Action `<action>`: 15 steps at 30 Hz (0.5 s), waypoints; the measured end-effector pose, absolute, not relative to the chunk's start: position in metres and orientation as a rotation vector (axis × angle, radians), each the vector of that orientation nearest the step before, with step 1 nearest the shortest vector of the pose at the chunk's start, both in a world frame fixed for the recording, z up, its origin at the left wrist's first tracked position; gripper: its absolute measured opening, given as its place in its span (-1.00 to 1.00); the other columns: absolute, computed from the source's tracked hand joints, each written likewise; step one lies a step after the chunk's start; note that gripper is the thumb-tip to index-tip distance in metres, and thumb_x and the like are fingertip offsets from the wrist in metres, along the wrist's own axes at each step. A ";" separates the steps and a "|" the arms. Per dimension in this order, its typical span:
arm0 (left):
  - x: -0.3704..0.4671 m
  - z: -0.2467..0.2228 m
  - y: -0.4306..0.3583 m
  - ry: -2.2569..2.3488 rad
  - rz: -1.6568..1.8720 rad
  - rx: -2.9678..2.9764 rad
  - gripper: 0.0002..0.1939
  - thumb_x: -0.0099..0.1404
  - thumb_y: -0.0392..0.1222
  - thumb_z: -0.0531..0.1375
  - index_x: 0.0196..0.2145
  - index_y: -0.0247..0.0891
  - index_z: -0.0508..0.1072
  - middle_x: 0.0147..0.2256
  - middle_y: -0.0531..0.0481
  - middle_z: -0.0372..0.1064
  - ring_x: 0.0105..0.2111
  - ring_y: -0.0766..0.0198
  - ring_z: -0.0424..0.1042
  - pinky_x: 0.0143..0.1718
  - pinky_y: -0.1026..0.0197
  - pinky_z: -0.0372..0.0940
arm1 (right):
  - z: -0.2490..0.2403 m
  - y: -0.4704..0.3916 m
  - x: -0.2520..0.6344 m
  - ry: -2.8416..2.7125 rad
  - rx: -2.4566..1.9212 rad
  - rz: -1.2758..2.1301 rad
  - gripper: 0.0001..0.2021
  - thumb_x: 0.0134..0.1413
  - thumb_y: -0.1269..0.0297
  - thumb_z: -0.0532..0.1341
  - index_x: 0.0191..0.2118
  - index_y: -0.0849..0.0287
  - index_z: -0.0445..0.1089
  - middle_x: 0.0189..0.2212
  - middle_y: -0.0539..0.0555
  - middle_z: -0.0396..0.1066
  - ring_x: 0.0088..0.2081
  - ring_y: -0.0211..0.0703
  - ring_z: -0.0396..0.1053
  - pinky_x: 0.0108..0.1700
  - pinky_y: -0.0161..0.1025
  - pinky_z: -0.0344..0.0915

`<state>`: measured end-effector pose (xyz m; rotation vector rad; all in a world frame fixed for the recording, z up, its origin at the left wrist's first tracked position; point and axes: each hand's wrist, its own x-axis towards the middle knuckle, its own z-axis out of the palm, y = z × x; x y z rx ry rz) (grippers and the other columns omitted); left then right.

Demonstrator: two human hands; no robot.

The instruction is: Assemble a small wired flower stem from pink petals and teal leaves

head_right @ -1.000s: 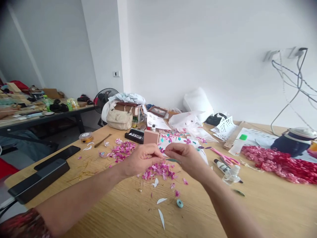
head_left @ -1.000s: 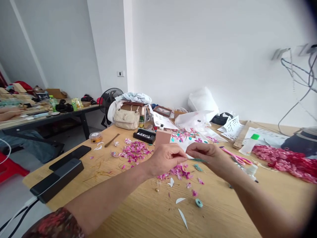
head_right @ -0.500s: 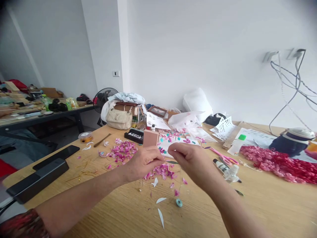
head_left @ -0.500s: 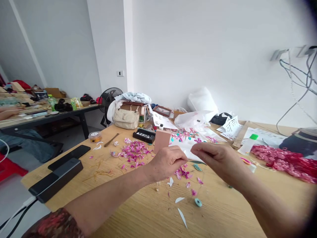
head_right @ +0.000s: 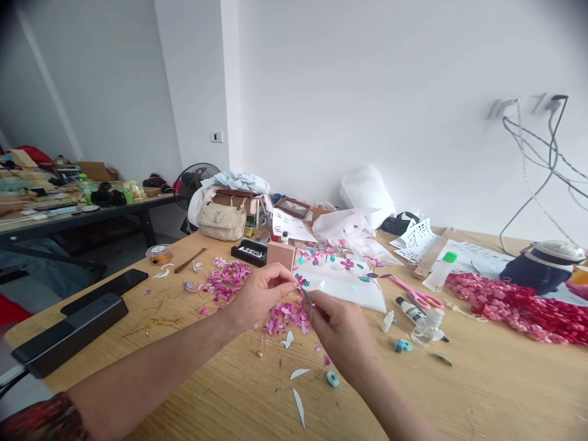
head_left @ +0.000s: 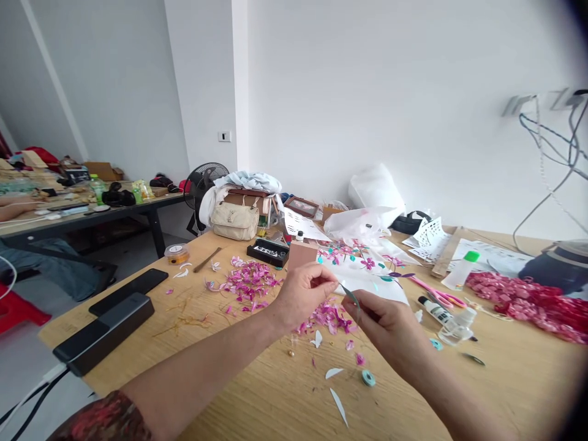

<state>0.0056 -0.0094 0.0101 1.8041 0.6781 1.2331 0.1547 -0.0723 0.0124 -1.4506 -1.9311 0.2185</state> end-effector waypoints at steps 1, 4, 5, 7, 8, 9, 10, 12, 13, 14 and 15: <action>0.005 0.010 -0.010 0.646 1.215 1.742 -0.94 0.10 -0.32 0.18 -0.52 -0.32 0.41 -0.49 0.07 0.27 -0.43 0.37 0.25 -0.37 0.30 0.15 | 0.012 -0.070 0.157 -1.904 -1.452 0.309 -0.66 0.09 0.09 0.04 -0.60 0.15 0.19 -0.71 -0.11 0.02 -0.62 -0.34 -0.03 -0.60 -0.38 -0.08; 0.004 0.009 -0.011 0.538 1.145 1.524 -0.91 0.06 -0.29 0.22 -0.54 -0.33 0.40 -0.40 0.04 0.28 -0.40 0.39 0.27 -0.35 0.31 0.15 | 0.007 -0.060 0.164 -1.808 -1.403 0.557 -0.70 0.05 0.05 0.08 -0.53 0.16 0.29 -0.67 -0.10 0.08 -0.58 -0.32 0.01 -0.55 -0.36 -0.03; 0.003 0.009 -0.012 0.498 1.105 1.441 -0.90 0.05 -0.27 0.24 -0.55 -0.34 0.40 -0.36 0.03 0.30 -0.41 0.42 0.28 -0.35 0.31 0.16 | 0.005 -0.057 0.166 -1.771 -1.381 0.625 -0.70 0.02 0.04 0.11 -0.51 0.16 0.31 -0.65 -0.10 0.10 -0.57 -0.32 0.02 -0.54 -0.36 -0.02; 0.000 0.010 -0.013 0.410 1.005 1.290 -0.86 0.05 -0.24 0.26 -0.53 -0.35 0.38 -0.29 0.00 0.33 -0.47 0.45 0.30 -0.37 0.30 0.18 | 0.002 -0.051 0.171 -1.696 -1.358 0.735 -0.70 -0.04 0.01 0.15 -0.51 0.17 0.34 -0.65 -0.09 0.12 -0.56 -0.32 0.03 -0.53 -0.35 -0.01; -0.001 0.010 -0.014 0.368 0.959 1.237 -0.85 0.05 -0.23 0.26 -0.51 -0.35 0.36 -0.28 -0.02 0.35 -0.49 0.46 0.32 -0.39 0.30 0.18 | 0.002 -0.049 0.173 -1.667 -1.354 0.775 -0.69 -0.06 0.00 0.17 -0.52 0.17 0.35 -0.65 -0.09 0.12 -0.57 -0.32 0.02 -0.53 -0.34 -0.01; -0.001 0.011 -0.015 0.329 0.922 1.201 -0.83 0.06 -0.21 0.26 -0.50 -0.34 0.35 -0.29 -0.03 0.38 -0.50 0.44 0.34 -0.40 0.30 0.18 | 0.002 -0.047 0.176 -1.645 -1.355 0.804 -0.68 -0.07 -0.01 0.18 -0.53 0.17 0.36 -0.67 -0.09 0.12 -0.58 -0.33 0.02 -0.54 -0.35 -0.01; -0.002 0.011 -0.015 0.293 0.897 1.177 -0.82 0.07 -0.20 0.26 -0.49 -0.34 0.33 -0.31 -0.04 0.40 -0.48 0.42 0.38 -0.41 0.30 0.18 | 0.003 -0.046 0.178 -1.634 -1.357 0.825 -0.68 -0.08 -0.01 0.18 -0.54 0.18 0.37 -0.68 -0.10 0.12 -0.59 -0.33 0.02 -0.55 -0.35 0.00; -0.002 0.010 -0.015 0.253 0.888 1.151 -0.81 0.08 -0.20 0.27 -0.47 -0.33 0.32 -0.35 -0.03 0.41 -0.42 0.36 0.42 -0.38 0.30 0.19 | 0.005 -0.046 0.183 -1.636 -1.362 0.854 -0.67 -0.09 -0.01 0.20 -0.57 0.18 0.37 -0.71 -0.10 0.12 -0.61 -0.34 0.03 -0.55 -0.35 0.01; -0.002 0.009 -0.014 0.253 0.907 1.148 -0.81 0.08 -0.19 0.27 -0.47 -0.33 0.32 -0.37 -0.02 0.41 -0.39 0.35 0.43 -0.36 0.29 0.21 | 0.007 -0.047 0.185 -1.630 -1.364 0.876 -0.67 -0.11 0.00 0.21 -0.59 0.18 0.37 -0.71 -0.10 0.13 -0.61 -0.35 0.03 -0.56 -0.35 0.01; -0.001 0.008 -0.012 0.264 0.938 1.152 -0.81 0.07 -0.20 0.28 -0.47 -0.33 0.33 -0.39 -0.01 0.41 -0.38 0.35 0.43 -0.32 0.28 0.22 | 0.009 -0.048 0.187 -1.617 -1.368 0.900 -0.68 -0.12 0.01 0.22 -0.59 0.18 0.37 -0.71 -0.10 0.13 -0.62 -0.36 0.01 -0.56 -0.36 0.01; -0.001 0.007 -0.010 0.285 0.984 1.159 -0.81 0.07 -0.20 0.28 -0.47 -0.33 0.34 -0.41 0.01 0.40 -0.38 0.35 0.42 -0.29 0.27 0.23 | 0.011 -0.050 0.189 -1.603 -1.378 0.924 -0.70 -0.13 0.02 0.23 -0.59 0.18 0.38 -0.70 -0.11 0.14 -0.62 -0.37 0.00 -0.58 -0.37 -0.01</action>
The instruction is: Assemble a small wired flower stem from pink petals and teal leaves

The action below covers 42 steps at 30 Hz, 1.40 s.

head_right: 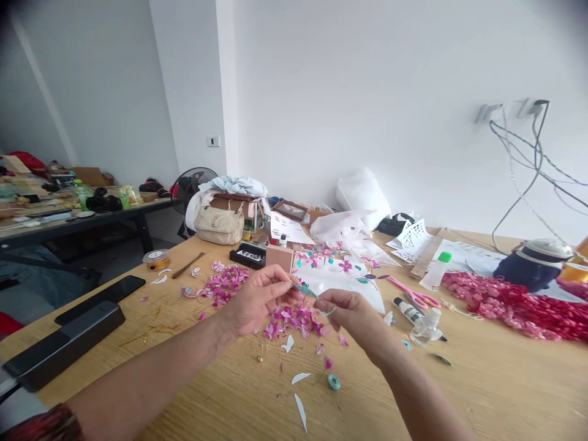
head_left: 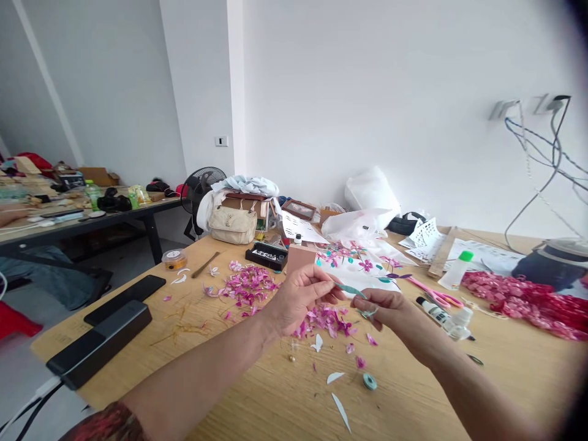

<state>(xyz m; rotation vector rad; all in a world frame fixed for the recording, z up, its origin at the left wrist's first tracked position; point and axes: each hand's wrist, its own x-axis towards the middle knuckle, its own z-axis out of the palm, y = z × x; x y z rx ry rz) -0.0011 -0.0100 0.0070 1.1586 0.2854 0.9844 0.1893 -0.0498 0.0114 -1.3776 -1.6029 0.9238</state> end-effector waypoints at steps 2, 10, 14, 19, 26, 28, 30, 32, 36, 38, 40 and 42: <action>-0.002 0.005 -0.005 0.342 1.085 1.167 -0.81 0.07 -0.19 0.28 -0.46 -0.34 0.34 -0.44 0.02 0.39 -0.41 0.37 0.41 -0.29 0.26 0.24 | 0.014 -0.054 0.194 -1.592 -1.408 0.964 -0.72 -0.12 0.04 0.24 -0.56 0.18 0.40 -0.69 -0.10 0.18 -0.64 -0.39 -0.03 -0.60 -0.38 -0.05; -0.013 0.006 0.008 0.437 1.295 1.148 -0.86 0.08 -0.23 0.24 -0.46 -0.33 0.35 -0.43 0.03 0.40 -0.41 0.38 0.40 -0.25 0.25 0.26 | -0.025 -0.056 0.266 -1.947 -1.579 0.700 -0.88 -0.13 0.21 0.25 -0.41 0.06 0.51 -0.43 0.09 0.50 -0.41 -0.06 0.42 -0.41 -0.18 0.32; -0.016 0.007 0.011 0.550 1.380 1.296 -0.90 0.14 -0.23 0.19 -0.44 -0.32 0.35 -0.44 0.02 0.40 -0.40 0.36 0.40 -0.25 0.24 0.27 | -0.016 -0.057 0.304 -1.830 -1.772 -0.184 -0.87 -0.15 0.23 0.26 -0.41 0.08 0.51 -0.20 0.32 0.47 -0.19 0.25 0.40 -0.15 0.10 0.25; -0.008 0.010 0.002 0.545 1.357 1.473 -0.88 0.17 -0.20 0.16 -0.44 -0.30 0.33 -0.43 -0.01 0.39 -0.38 0.32 0.41 -0.28 0.23 0.29 | 0.022 -0.072 0.222 -1.697 -1.570 -0.103 -0.67 -0.03 0.04 0.18 -0.15 0.05 0.43 -0.01 0.21 0.37 -0.11 0.19 0.37 -0.17 0.06 0.31; 0.001 0.013 -0.012 0.464 1.361 1.599 -0.93 0.21 -0.26 0.11 -0.41 -0.29 0.33 -0.34 -0.01 0.36 -0.36 0.34 0.40 -0.27 0.23 0.32 | 0.019 -0.052 0.126 -1.402 -1.181 0.618 -0.65 -0.07 0.03 0.22 -0.20 0.16 0.39 -0.47 0.08 0.46 -0.49 -0.18 0.37 -0.50 -0.25 0.32; 0.002 0.012 -0.012 0.455 1.355 1.620 -0.93 0.22 -0.26 0.09 -0.40 -0.29 0.34 -0.35 0.00 0.35 -0.35 0.34 0.38 -0.25 0.22 0.31 | 0.019 -0.047 0.126 -1.357 -1.128 0.589 -0.71 -0.10 0.04 0.23 -0.34 0.17 0.39 -0.55 0.03 0.41 -0.54 -0.24 0.31 -0.54 -0.29 0.27; 0.003 0.011 -0.012 0.463 1.341 1.616 -0.93 0.22 -0.27 0.09 -0.40 -0.29 0.34 -0.37 0.01 0.34 -0.36 0.35 0.37 -0.25 0.24 0.30 | 0.020 -0.044 0.130 -1.336 -1.096 0.560 -0.74 -0.12 0.05 0.24 -0.43 0.17 0.36 -0.61 -0.01 0.34 -0.57 -0.29 0.24 -0.57 -0.33 0.21; 0.004 0.012 -0.011 0.474 1.314 1.573 -0.93 0.20 -0.26 0.11 -0.42 -0.29 0.34 -0.41 0.03 0.34 -0.37 0.35 0.37 -0.27 0.25 0.30 | 0.022 -0.042 0.134 -1.333 -1.091 0.551 -0.75 -0.13 0.07 0.24 -0.48 0.17 0.34 -0.66 -0.05 0.25 -0.61 -0.33 0.14 -0.62 -0.36 0.11; 0.011 0.013 -0.008 0.481 1.227 1.443 -0.90 0.16 -0.22 0.17 -0.44 -0.30 0.34 -0.47 0.04 0.35 -0.42 0.35 0.38 -0.30 0.25 0.29 | 0.028 -0.041 0.142 -1.357 -1.159 0.582 -0.76 -0.16 0.09 0.23 -0.53 0.17 0.30 -0.70 -0.10 0.14 -0.64 -0.36 0.03 -0.64 -0.38 -0.02; 0.014 0.012 -0.007 0.454 1.176 1.375 -0.86 0.14 -0.19 0.20 -0.44 -0.32 0.36 -0.50 0.02 0.37 -0.44 0.35 0.38 -0.30 0.25 0.29 | 0.031 -0.040 0.147 -1.349 -1.187 0.583 -0.77 -0.16 0.10 0.23 -0.54 0.17 0.29 -0.69 -0.10 0.15 -0.63 -0.35 0.05 -0.62 -0.36 0.01; 0.018 0.012 -0.005 0.404 1.120 1.285 -0.84 0.12 -0.18 0.24 -0.44 -0.34 0.38 -0.49 0.01 0.38 -0.44 0.36 0.38 -0.31 0.26 0.28 | 0.035 -0.037 0.152 -1.350 -1.181 0.564 -0.78 -0.17 0.11 0.23 -0.54 0.17 0.30 -0.67 -0.08 0.22 -0.60 -0.32 0.12 -0.57 -0.34 0.08; 0.022 0.013 -0.003 0.360 1.059 1.182 -0.83 0.09 -0.19 0.26 -0.44 -0.35 0.38 -0.47 0.00 0.39 -0.44 0.39 0.38 -0.32 0.28 0.27 | 0.037 -0.033 0.157 -1.367 -1.166 0.529 -0.80 -0.18 0.13 0.23 -0.54 0.17 0.32 -0.64 -0.05 0.28 -0.56 -0.28 0.18 -0.52 -0.32 0.12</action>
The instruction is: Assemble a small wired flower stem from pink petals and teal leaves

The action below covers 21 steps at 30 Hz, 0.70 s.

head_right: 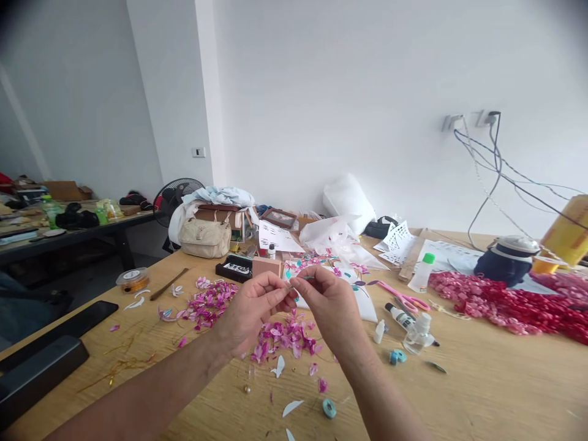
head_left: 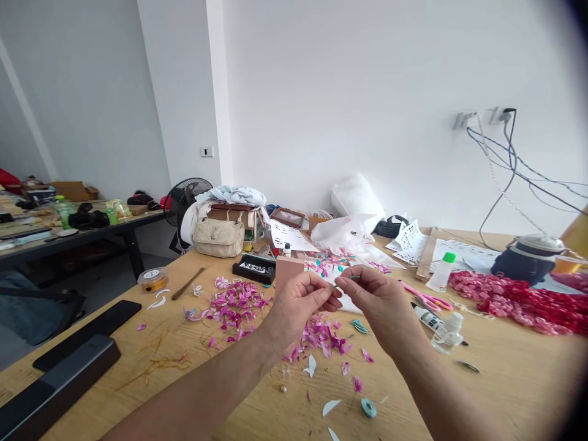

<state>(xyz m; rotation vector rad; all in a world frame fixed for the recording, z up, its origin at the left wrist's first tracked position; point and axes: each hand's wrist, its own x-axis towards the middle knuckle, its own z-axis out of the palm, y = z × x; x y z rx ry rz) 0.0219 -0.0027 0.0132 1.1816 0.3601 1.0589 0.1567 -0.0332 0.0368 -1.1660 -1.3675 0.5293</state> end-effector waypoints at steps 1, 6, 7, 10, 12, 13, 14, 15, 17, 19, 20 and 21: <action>0.024 0.014 -0.001 0.341 1.026 1.138 -0.83 0.08 -0.20 0.27 -0.44 -0.35 0.38 -0.46 0.00 0.39 -0.44 0.40 0.38 -0.32 0.29 0.26 | 0.038 -0.031 0.159 -1.380 -1.171 0.510 -0.80 -0.18 0.14 0.24 -0.54 0.17 0.32 -0.64 -0.04 0.29 -0.55 -0.27 0.20 -0.51 -0.31 0.13; 0.031 0.018 0.006 0.292 0.891 1.054 -0.83 0.04 -0.25 0.32 -0.45 -0.37 0.41 -0.47 -0.01 0.39 -0.44 0.41 0.38 -0.30 0.30 0.24 | 0.040 -0.028 0.171 -1.467 -1.330 0.369 -0.80 -0.12 0.13 0.20 -0.52 0.16 0.36 -0.67 -0.04 0.29 -0.57 -0.26 0.16 -0.54 -0.30 0.08; 0.032 0.018 0.008 0.291 0.871 1.057 -0.82 0.03 -0.25 0.32 -0.45 -0.37 0.41 -0.47 -0.01 0.39 -0.44 0.41 0.38 -0.30 0.30 0.24 | 0.040 -0.029 0.173 -1.486 -1.367 0.340 -0.80 -0.11 0.13 0.19 -0.51 0.16 0.36 -0.68 -0.04 0.29 -0.58 -0.26 0.16 -0.54 -0.30 0.07; 0.036 0.019 0.014 0.297 0.823 1.109 -0.80 -0.02 -0.24 0.35 -0.48 -0.37 0.41 -0.48 0.00 0.39 -0.45 0.40 0.38 -0.30 0.28 0.23 | 0.042 -0.030 0.178 -1.549 -1.449 0.302 -0.80 -0.06 0.14 0.16 -0.50 0.15 0.36 -0.67 -0.05 0.30 -0.58 -0.27 0.16 -0.54 -0.30 0.07; 0.038 0.020 0.019 0.315 0.793 1.170 -0.79 -0.04 -0.24 0.36 -0.48 -0.37 0.41 -0.51 0.01 0.38 -0.47 0.40 0.37 -0.31 0.27 0.23 | 0.045 -0.031 0.180 -1.596 -1.491 0.303 -0.80 -0.05 0.15 0.15 -0.51 0.15 0.36 -0.65 -0.05 0.32 -0.57 -0.27 0.17 -0.53 -0.31 0.08; 0.039 0.020 0.021 0.330 0.778 1.205 -0.78 -0.05 -0.23 0.36 -0.48 -0.37 0.41 -0.52 0.01 0.37 -0.47 0.39 0.37 -0.32 0.27 0.22 | 0.046 -0.031 0.181 -1.622 -1.511 0.303 -0.80 -0.04 0.15 0.14 -0.52 0.15 0.36 -0.64 -0.04 0.33 -0.57 -0.26 0.18 -0.52 -0.31 0.09; 0.040 0.021 0.023 0.347 0.764 1.238 -0.78 -0.05 -0.22 0.36 -0.48 -0.37 0.41 -0.54 0.02 0.37 -0.48 0.38 0.37 -0.33 0.27 0.22 | 0.048 -0.031 0.182 -1.647 -1.528 0.299 -0.79 -0.04 0.15 0.14 -0.53 0.15 0.36 -0.64 -0.04 0.33 -0.56 -0.26 0.18 -0.52 -0.31 0.09; 0.041 0.021 0.024 0.365 0.752 1.267 -0.77 -0.04 -0.22 0.36 -0.48 -0.37 0.41 -0.55 0.02 0.37 -0.49 0.38 0.37 -0.34 0.27 0.21 | 0.050 -0.031 0.182 -1.671 -1.544 0.293 -0.79 -0.04 0.15 0.13 -0.54 0.15 0.36 -0.64 -0.04 0.33 -0.56 -0.26 0.19 -0.52 -0.32 0.08; 0.042 0.022 0.027 0.388 0.727 1.311 -0.76 -0.05 -0.20 0.36 -0.48 -0.37 0.40 -0.56 0.03 0.37 -0.50 0.38 0.36 -0.36 0.27 0.20 | 0.055 -0.032 0.183 -1.707 -1.579 0.274 -0.77 -0.04 0.15 0.12 -0.56 0.15 0.35 -0.65 -0.05 0.31 -0.57 -0.27 0.17 -0.54 -0.33 0.07; 0.044 0.024 0.029 0.394 0.702 1.336 -0.74 -0.06 -0.18 0.36 -0.49 -0.37 0.39 -0.56 0.04 0.36 -0.50 0.37 0.36 -0.36 0.26 0.20 | 0.059 -0.033 0.182 -1.729 -1.621 0.260 -0.77 -0.04 0.15 0.12 -0.58 0.15 0.34 -0.68 -0.07 0.26 -0.59 -0.29 0.14 -0.57 -0.35 0.04; 0.045 0.024 0.029 0.394 0.687 1.344 -0.73 -0.07 -0.17 0.37 -0.49 -0.38 0.39 -0.56 0.04 0.35 -0.50 0.37 0.36 -0.36 0.26 0.19 | 0.061 -0.033 0.182 -1.734 -1.642 0.255 -0.76 -0.04 0.15 0.12 -0.59 0.15 0.34 -0.70 -0.08 0.23 -0.60 -0.30 0.11 -0.58 -0.35 0.02; 0.045 0.025 0.030 0.394 0.673 1.351 -0.72 -0.08 -0.16 0.37 -0.49 -0.38 0.38 -0.56 0.04 0.34 -0.49 0.37 0.36 -0.36 0.26 0.19 | 0.062 -0.033 0.182 -1.739 -1.660 0.251 -0.75 -0.04 0.16 0.12 -0.60 0.15 0.33 -0.71 -0.09 0.21 -0.61 -0.31 0.09 -0.59 -0.35 0.00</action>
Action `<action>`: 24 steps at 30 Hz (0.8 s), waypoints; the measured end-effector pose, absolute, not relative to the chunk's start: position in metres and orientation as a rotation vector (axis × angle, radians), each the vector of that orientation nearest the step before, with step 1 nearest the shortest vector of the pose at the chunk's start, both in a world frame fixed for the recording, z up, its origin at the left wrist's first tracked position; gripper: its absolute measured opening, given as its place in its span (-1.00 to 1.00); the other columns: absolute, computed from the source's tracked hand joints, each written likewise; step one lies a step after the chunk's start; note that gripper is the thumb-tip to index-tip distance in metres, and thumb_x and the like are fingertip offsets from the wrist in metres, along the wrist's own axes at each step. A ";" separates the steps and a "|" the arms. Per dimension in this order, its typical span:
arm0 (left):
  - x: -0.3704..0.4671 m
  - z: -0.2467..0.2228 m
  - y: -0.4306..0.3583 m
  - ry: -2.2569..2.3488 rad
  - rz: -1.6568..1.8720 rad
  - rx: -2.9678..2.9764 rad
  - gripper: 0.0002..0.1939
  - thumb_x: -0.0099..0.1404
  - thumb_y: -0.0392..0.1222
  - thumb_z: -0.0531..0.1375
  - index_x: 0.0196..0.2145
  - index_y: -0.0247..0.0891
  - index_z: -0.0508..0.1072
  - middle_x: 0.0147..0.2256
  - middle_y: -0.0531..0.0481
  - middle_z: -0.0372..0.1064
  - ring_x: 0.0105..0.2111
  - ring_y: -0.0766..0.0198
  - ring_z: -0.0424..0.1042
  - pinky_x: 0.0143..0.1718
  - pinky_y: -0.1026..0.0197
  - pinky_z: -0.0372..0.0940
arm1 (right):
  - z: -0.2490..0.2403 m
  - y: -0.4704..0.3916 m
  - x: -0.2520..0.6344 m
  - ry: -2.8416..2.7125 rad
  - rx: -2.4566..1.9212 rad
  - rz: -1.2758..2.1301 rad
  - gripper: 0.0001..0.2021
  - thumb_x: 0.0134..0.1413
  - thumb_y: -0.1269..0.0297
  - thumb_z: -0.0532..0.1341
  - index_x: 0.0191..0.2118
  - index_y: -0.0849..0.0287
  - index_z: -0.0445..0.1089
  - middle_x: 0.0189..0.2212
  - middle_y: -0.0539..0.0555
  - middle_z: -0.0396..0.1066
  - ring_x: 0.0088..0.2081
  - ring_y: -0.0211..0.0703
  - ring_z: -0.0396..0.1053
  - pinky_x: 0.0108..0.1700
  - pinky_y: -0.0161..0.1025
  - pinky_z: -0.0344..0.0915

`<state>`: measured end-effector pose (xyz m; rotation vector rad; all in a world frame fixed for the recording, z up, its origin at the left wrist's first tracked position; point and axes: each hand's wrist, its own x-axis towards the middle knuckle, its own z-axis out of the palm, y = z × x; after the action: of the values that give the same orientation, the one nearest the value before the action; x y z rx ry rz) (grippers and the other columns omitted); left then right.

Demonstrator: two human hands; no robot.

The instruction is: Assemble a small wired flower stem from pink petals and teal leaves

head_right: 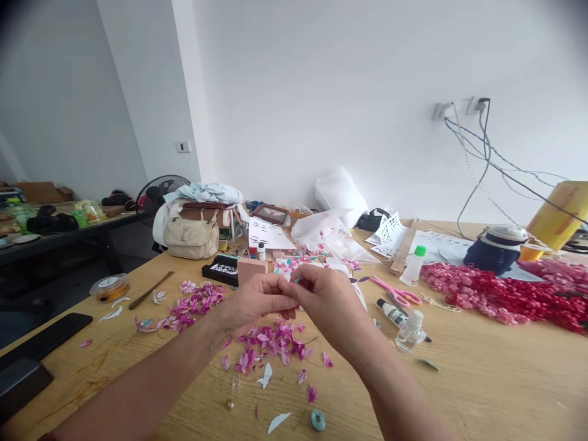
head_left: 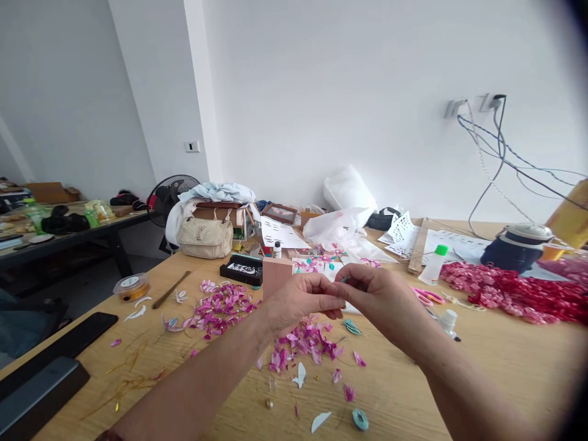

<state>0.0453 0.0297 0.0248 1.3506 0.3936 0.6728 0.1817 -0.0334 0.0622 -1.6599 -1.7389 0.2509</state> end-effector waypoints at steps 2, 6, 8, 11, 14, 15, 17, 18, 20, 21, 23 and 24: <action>0.047 0.026 0.031 0.394 0.654 1.369 -0.70 -0.09 -0.14 0.37 -0.50 -0.37 0.38 -0.56 0.05 0.33 -0.50 0.37 0.34 -0.36 0.25 0.18 | 0.063 -0.033 0.181 -1.753 -1.682 0.241 -0.76 -0.04 0.18 0.13 -0.62 0.15 0.32 -0.73 -0.10 0.19 -0.63 -0.32 0.05 -0.60 -0.36 -0.03; 0.049 0.026 0.034 0.411 0.637 1.434 -0.69 -0.09 -0.09 0.36 -0.50 -0.36 0.37 -0.59 0.05 0.31 -0.50 0.35 0.32 -0.36 0.25 0.17 | 0.061 -0.031 0.180 -1.788 -1.695 0.199 -0.79 -0.05 0.26 0.12 -0.63 0.14 0.29 -0.74 -0.10 0.20 -0.66 -0.34 0.04 -0.61 -0.36 -0.05; 0.050 0.025 0.036 0.433 0.631 1.465 -0.69 -0.09 -0.09 0.35 -0.51 -0.35 0.37 -0.59 0.05 0.30 -0.50 0.35 0.31 -0.36 0.24 0.17 | 0.059 -0.029 0.180 -1.797 -1.689 0.191 -0.78 -0.05 0.26 0.11 -0.64 0.14 0.26 -0.74 -0.10 0.21 -0.66 -0.34 0.06 -0.62 -0.36 -0.05; 0.050 0.023 0.039 0.446 0.626 1.504 -0.70 -0.06 -0.08 0.33 -0.50 -0.35 0.35 -0.57 0.05 0.29 -0.50 0.35 0.29 -0.35 0.22 0.17 | 0.056 -0.027 0.179 -1.796 -1.682 0.176 -0.76 -0.04 0.25 0.11 -0.65 0.14 0.24 -0.75 -0.10 0.20 -0.66 -0.34 0.06 -0.63 -0.36 -0.05; 0.050 0.021 0.040 0.437 0.626 1.549 -0.72 -0.03 -0.09 0.30 -0.49 -0.34 0.34 -0.55 0.05 0.28 -0.49 0.35 0.28 -0.34 0.21 0.17 | 0.052 -0.026 0.176 -1.781 -1.679 0.158 -0.75 -0.04 0.25 0.12 -0.67 0.14 0.22 -0.77 -0.11 0.16 -0.68 -0.34 0.03 -0.64 -0.36 -0.08; 0.050 0.020 0.040 0.442 0.622 1.568 -0.73 -0.01 -0.09 0.30 -0.48 -0.34 0.34 -0.54 0.05 0.27 -0.48 0.35 0.28 -0.34 0.21 0.17 | 0.051 -0.027 0.175 -1.775 -1.674 0.160 -0.75 -0.04 0.26 0.12 -0.67 0.13 0.21 -0.78 -0.11 0.14 -0.69 -0.35 0.02 -0.64 -0.36 -0.08; 0.050 0.019 0.039 0.458 0.615 1.603 -0.75 0.01 -0.10 0.28 -0.48 -0.34 0.35 -0.53 0.05 0.26 -0.47 0.34 0.28 -0.34 0.21 0.17 | 0.047 -0.027 0.173 -1.766 -1.658 0.178 -0.75 -0.04 0.28 0.12 -0.68 0.13 0.20 -0.79 -0.11 0.13 -0.69 -0.35 0.02 -0.64 -0.36 -0.08; 0.049 0.019 0.038 0.462 0.613 1.609 -0.75 0.03 -0.10 0.27 -0.48 -0.34 0.35 -0.53 0.05 0.26 -0.47 0.34 0.28 -0.34 0.21 0.17 | 0.046 -0.027 0.173 -1.763 -1.645 0.193 -0.76 -0.04 0.28 0.12 -0.66 0.13 0.21 -0.78 -0.11 0.15 -0.68 -0.35 0.03 -0.64 -0.36 -0.07; 0.047 0.019 0.038 0.464 0.617 1.606 -0.75 0.04 -0.10 0.26 -0.49 -0.34 0.34 -0.54 0.05 0.26 -0.47 0.34 0.29 -0.35 0.22 0.17 | 0.043 -0.028 0.174 -1.736 -1.609 0.222 -0.85 -0.05 0.27 0.12 -0.57 0.12 0.28 -0.74 -0.11 0.19 -0.67 -0.33 0.07 -0.63 -0.36 -0.03; 0.045 0.020 0.038 0.460 0.624 1.598 -0.75 0.05 -0.09 0.26 -0.50 -0.34 0.34 -0.54 0.05 0.26 -0.47 0.34 0.29 -0.35 0.23 0.18 | 0.042 -0.028 0.175 -1.712 -1.587 0.234 -0.90 -0.05 0.25 0.13 -0.50 0.11 0.30 -0.72 -0.11 0.20 -0.66 -0.32 0.09 -0.62 -0.36 -0.01; 0.040 0.023 0.038 0.444 0.654 1.577 -0.76 0.05 -0.11 0.26 -0.50 -0.34 0.35 -0.54 0.05 0.27 -0.47 0.35 0.29 -0.36 0.24 0.18 | 0.042 -0.028 0.179 -1.655 -1.541 0.270 -0.87 -0.06 0.18 0.15 -0.40 0.11 0.31 -0.69 -0.10 0.22 -0.63 -0.30 0.11 -0.59 -0.34 0.02; 0.036 0.025 0.039 0.438 0.674 1.569 -0.78 0.06 -0.13 0.26 -0.49 -0.35 0.36 -0.53 0.04 0.29 -0.47 0.36 0.30 -0.37 0.25 0.18 | 0.043 -0.027 0.182 -1.633 -1.519 0.301 -0.84 -0.06 0.15 0.15 -0.39 0.11 0.30 -0.66 -0.09 0.22 -0.61 -0.29 0.12 -0.58 -0.33 0.03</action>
<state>0.0363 0.0388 0.0251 1.5687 0.4376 0.6740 0.1818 -0.0274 0.0431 -1.5193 -1.6334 0.3012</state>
